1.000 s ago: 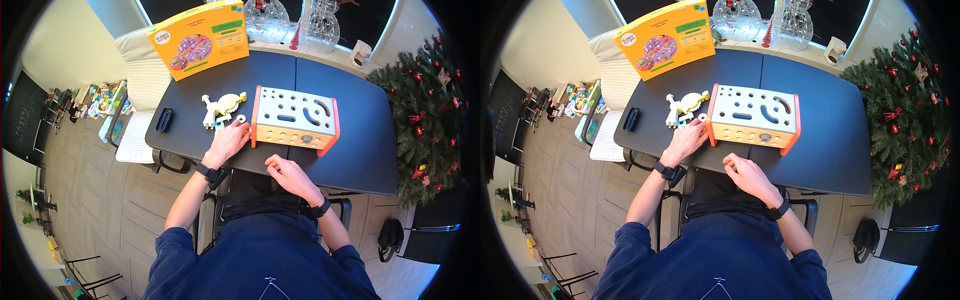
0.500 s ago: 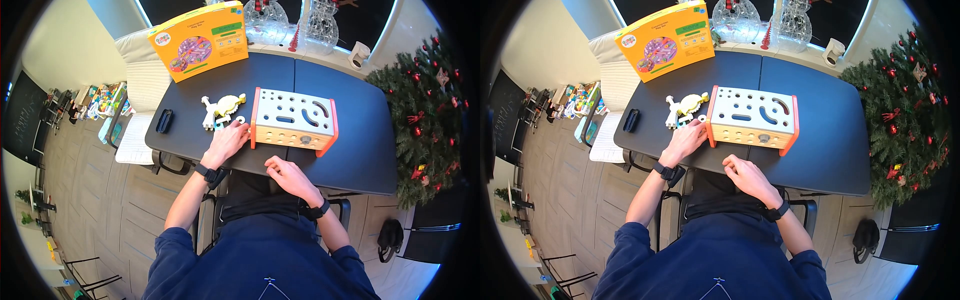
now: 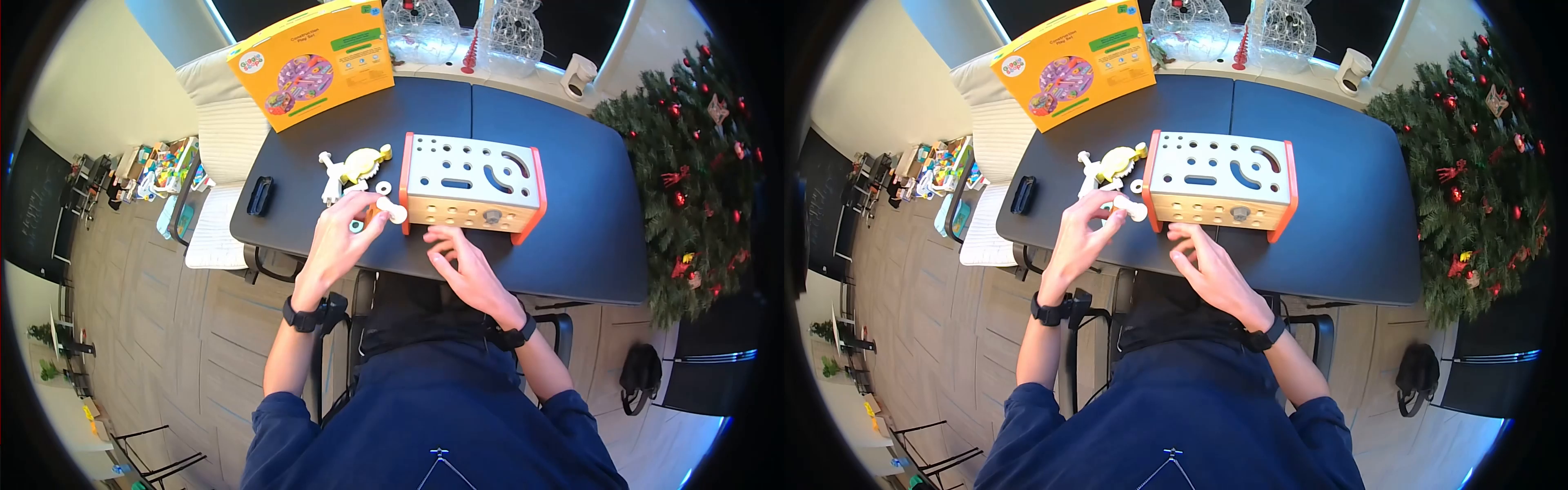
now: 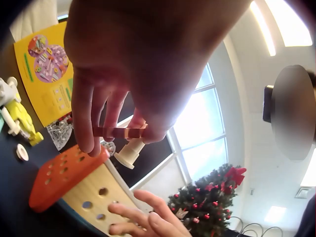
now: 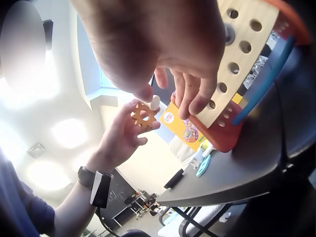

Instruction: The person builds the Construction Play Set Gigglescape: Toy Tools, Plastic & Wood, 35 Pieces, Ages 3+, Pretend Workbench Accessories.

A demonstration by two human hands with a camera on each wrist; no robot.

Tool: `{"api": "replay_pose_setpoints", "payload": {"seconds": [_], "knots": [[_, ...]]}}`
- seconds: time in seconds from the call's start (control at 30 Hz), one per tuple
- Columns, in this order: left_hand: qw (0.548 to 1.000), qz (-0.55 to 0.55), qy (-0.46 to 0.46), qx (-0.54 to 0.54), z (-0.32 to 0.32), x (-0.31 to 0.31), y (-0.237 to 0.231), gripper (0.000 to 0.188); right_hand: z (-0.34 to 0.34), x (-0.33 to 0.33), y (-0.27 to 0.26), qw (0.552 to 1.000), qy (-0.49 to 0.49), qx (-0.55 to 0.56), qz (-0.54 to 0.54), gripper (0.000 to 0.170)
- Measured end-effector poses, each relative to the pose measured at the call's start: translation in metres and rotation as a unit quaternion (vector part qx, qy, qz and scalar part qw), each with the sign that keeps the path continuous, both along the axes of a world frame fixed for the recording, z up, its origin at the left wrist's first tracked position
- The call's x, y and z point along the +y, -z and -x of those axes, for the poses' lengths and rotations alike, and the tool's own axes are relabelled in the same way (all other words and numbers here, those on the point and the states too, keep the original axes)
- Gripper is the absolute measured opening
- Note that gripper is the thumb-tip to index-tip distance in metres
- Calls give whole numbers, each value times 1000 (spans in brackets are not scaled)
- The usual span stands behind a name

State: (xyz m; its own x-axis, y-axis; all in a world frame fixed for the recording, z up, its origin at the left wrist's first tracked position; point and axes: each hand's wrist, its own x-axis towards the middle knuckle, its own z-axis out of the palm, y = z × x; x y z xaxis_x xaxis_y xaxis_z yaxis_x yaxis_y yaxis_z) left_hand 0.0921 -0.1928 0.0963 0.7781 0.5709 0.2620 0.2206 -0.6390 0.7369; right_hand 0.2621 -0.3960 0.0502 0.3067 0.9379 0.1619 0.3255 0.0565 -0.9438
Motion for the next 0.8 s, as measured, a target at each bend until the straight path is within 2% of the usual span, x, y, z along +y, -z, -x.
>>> {"api": "replay_pose_setpoints", "payload": {"seconds": [0.07, 0.1, 0.17, 0.23, 0.33, 0.43, 0.6, 0.63, 0.7, 0.73, 0.77, 0.8], "knots": [[996, 78, 28, -38, 4, -15, -17, 27, 3, 3, -4, 999, 3, 29, -29, 43], [985, 164, 22, -40, 4, -25, -29, 26, 6, 4, -6, 998, 0, 54, -34, 44], [983, 170, 56, -49, 3, -32, -27, 26, 11, 4, -12, 992, -5, 121, -40, 44], [981, 157, 81, -75, -2, -38, -24, 26, 16, 3, -17, 978, -7, 202, -45, 42], [991, 11, 108, -78, -9, -47, -23, 26, 11, 4, -11, 969, -16, 238, -55, 40], [992, 33, 100, -64, -12, -59, -24, 25, 9, -1, -10, 978, 20, 206, -39, 36], [989, 45, 115, -80, -13, -60, -20, 29, 6, -10, -5, 965, 33, 248, -78, 30], [981, 126, 106, -99, -14, -59, -14, 30, 7, -12, -5, 961, 42, 258, -88, 29], [946, 283, 88, -134, -15, -56, 0, 31, 10, -15, -8, 969, 100, 208, -86, 27], [932, 322, 87, -145, -16, -54, 1, 31, 11, -16, -10, 971, 129, 181, -87, 27], [916, 360, 86, -156, -16, -53, 1, 30, 11, -14, -6, 975, 160, 97, -117, 29], [898, 398, 86, -167, -17, -53, 0, 30, 12, -15, -7, 977, 168, 59, -114, 30]]}}
